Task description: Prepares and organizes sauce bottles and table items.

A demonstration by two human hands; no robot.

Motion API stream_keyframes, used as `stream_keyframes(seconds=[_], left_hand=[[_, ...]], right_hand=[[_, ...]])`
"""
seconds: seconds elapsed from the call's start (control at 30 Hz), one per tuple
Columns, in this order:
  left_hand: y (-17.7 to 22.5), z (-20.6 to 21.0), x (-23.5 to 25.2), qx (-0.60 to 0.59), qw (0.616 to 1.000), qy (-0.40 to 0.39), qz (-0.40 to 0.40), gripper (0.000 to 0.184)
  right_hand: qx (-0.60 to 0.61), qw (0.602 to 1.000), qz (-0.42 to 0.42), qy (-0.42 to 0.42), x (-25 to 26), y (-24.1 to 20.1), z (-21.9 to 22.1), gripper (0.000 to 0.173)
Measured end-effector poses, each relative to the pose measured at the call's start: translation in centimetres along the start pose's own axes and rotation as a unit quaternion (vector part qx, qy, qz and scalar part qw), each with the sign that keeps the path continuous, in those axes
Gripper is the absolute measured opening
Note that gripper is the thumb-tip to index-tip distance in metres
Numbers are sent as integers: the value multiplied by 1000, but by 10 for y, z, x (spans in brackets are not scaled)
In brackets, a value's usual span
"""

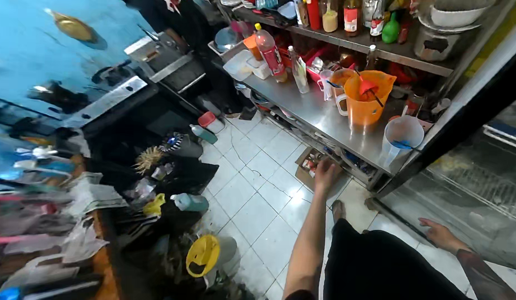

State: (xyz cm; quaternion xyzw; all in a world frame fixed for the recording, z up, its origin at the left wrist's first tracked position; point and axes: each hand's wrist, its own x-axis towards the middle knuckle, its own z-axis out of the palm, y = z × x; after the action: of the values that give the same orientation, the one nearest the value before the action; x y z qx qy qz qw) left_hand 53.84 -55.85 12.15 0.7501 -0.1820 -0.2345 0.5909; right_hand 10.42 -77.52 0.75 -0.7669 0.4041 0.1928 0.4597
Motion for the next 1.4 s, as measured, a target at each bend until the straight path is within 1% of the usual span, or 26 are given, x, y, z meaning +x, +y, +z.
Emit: stream_keyframes(seconds=[0.07, 0.17, 0.23, 0.3, 0.37, 0.43, 0.47, 0.53, 0.6, 0.7, 0.77, 0.87, 0.97, 1.1, 1.17, 1.23, 1.27, 1.33, 1.4], left_hand=[[15, 3, 48, 18, 1000, -16, 10, 50], [30, 9, 124, 29, 998, -32, 40, 55], [34, 13, 181, 24, 997, -48, 64, 63], [37, 17, 235, 28, 992, -75, 95, 73], [45, 15, 267, 51, 986, -119, 109, 75], [58, 9, 282, 74, 980, -165, 87, 70], [63, 7, 290, 84, 976, -186, 83, 64], [58, 7, 314, 98, 964, -215, 122, 48], [46, 7, 335, 89, 954, -232, 169, 38], [36, 6, 350, 75, 934, -252, 242, 33], [31, 5, 355, 73, 923, -260, 273, 31], [29, 3, 361, 62, 915, -275, 290, 29], [27, 0, 362, 51, 912, -278, 298, 28], [19, -5, 353, 44, 913, -272, 299, 28], [20, -9, 349, 39, 915, -278, 290, 32], [21, -15, 350, 22, 910, -308, 278, 38], [23, -19, 352, 15, 902, -334, 275, 38], [27, -26, 359, 3, 876, -394, 279, 34], [33, -31, 367, -7, 845, -455, 281, 36]], right_hand=[[31, 999, 37, 8, 4, 6, 9, 58], [77, 988, 128, 34, 0, 17, 30, 58], [138, 971, 188, 51, -6, 24, 50, 52], [128, 961, 240, 47, -19, 10, 64, 60], [124, 951, 282, 29, -33, -19, 73, 63], [141, 942, 304, 18, -37, -50, 78, 63], [155, 938, 308, 21, -34, -62, 82, 64], [185, 931, 312, 41, -22, -87, 87, 67], [217, 920, 316, 77, -2, -109, 90, 67], [219, 919, 313, 101, 30, -144, 85, 66], [218, 920, 309, 108, 46, -161, 82, 65], [223, 919, 304, 116, 58, -181, 80, 64], [231, 916, 308, 113, 59, -194, 86, 64], [248, 906, 328, 101, 55, -188, 107, 64], [249, 902, 338, 100, 54, -187, 115, 63], [249, 897, 350, 105, 55, -189, 117, 64], [251, 896, 351, 107, 56, -190, 118, 63], [256, 894, 350, 113, 61, -188, 120, 63], [263, 892, 349, 117, 64, -186, 124, 64]])
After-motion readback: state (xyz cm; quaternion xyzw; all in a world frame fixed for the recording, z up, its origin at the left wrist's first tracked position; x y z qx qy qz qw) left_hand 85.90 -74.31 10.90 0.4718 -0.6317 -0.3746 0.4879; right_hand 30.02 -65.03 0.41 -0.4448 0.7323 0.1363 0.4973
